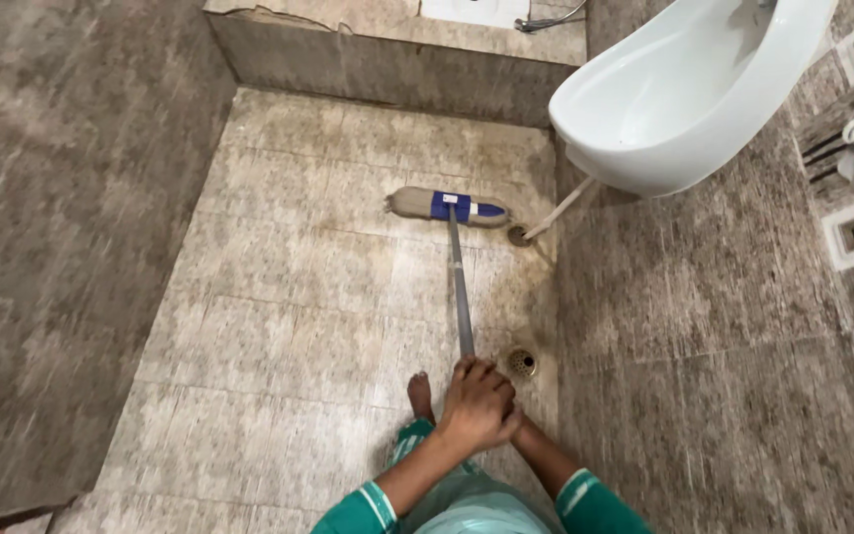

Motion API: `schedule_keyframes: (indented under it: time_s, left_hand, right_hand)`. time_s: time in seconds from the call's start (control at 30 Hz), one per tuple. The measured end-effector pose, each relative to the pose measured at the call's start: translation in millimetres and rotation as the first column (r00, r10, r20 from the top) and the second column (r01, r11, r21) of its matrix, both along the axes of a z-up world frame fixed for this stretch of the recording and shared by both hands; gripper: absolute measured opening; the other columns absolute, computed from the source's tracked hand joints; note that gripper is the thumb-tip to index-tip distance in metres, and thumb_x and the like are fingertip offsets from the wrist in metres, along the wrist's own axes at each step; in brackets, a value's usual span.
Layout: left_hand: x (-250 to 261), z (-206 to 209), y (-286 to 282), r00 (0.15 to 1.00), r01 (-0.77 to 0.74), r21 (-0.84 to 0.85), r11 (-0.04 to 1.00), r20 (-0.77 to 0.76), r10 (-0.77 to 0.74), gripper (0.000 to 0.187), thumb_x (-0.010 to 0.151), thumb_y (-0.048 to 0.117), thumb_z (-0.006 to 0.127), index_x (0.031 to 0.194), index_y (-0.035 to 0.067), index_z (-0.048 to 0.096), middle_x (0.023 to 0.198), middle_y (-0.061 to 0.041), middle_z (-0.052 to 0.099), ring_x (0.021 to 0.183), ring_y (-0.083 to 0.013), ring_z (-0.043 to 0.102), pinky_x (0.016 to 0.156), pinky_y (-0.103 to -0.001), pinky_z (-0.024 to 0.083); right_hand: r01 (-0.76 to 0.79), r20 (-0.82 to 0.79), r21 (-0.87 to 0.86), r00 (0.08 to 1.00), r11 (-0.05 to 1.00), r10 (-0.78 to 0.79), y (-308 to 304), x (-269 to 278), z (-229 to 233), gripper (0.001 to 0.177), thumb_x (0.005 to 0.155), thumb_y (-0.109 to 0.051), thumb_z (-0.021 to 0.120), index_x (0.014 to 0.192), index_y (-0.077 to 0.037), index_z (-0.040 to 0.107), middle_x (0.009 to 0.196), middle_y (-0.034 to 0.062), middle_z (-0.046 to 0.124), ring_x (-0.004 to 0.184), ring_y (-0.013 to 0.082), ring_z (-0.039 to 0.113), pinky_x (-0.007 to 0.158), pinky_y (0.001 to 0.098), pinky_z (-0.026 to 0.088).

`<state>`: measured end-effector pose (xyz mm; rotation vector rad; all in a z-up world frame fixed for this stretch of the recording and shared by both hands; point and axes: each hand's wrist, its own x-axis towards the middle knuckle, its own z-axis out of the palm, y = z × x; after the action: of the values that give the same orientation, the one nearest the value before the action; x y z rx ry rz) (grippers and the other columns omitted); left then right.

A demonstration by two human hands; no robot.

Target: The person mops the tiled floor of a bathroom using a long-handled mop, moving the mop head back and forth across the tiles around a urinal and a sink.

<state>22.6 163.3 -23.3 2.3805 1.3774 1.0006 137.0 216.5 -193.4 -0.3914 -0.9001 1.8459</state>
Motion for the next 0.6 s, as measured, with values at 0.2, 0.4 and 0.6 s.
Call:
schedule_keyframes:
  time_s: [0.2,0.4,0.6]
  left_hand:
    - [-12.1,-22.9,118.6,1.0,0.023,-0.015,1.0,0.01,-0.023,0.03,0.078,0.034,0.07,0.089,0.007,0.075,0.1,-0.012,0.072,0.114,-0.034,0.06,0.106,-0.055,0.034]
    - [-35.2,-43.3,227.5,0.999,0.043,-0.056,0.998,0.024,-0.041,0.023,0.079,0.03,0.068,0.088,0.01,0.075,0.099,-0.007,0.073,0.115,-0.029,0.061,0.104,-0.05,0.036]
    - [-56.0,-35.2,267.0,0.998,0.066,-0.079,0.995,0.014,-0.065,0.023,0.08,0.029,0.068,0.089,0.01,0.075,0.1,-0.007,0.073,0.114,-0.0288,0.061,0.105,-0.05,0.036]
  right_hand:
    - [-0.027,0.085,0.01,0.996,1.0,0.026,91.7,-2.2,-3.9,0.051,0.097,-0.047,0.046,0.127,-0.005,0.049,0.126,0.0095,0.052,0.129,0.0242,0.045,0.117,0.0451,0.032]
    - [-0.063,0.123,0.027,0.991,0.998,0.059,177.5,-28.0,3.2,0.047,0.097,-0.046,0.048,0.123,-0.007,0.05,0.12,0.0075,0.052,0.125,0.0222,0.048,0.115,0.0437,0.034]
    - [-0.085,0.152,0.03,0.985,0.996,0.079,216.4,-49.7,0.2,0.043,0.097,-0.045,0.05,0.119,-0.009,0.051,0.115,0.0054,0.053,0.12,0.0201,0.051,0.113,0.0424,0.037]
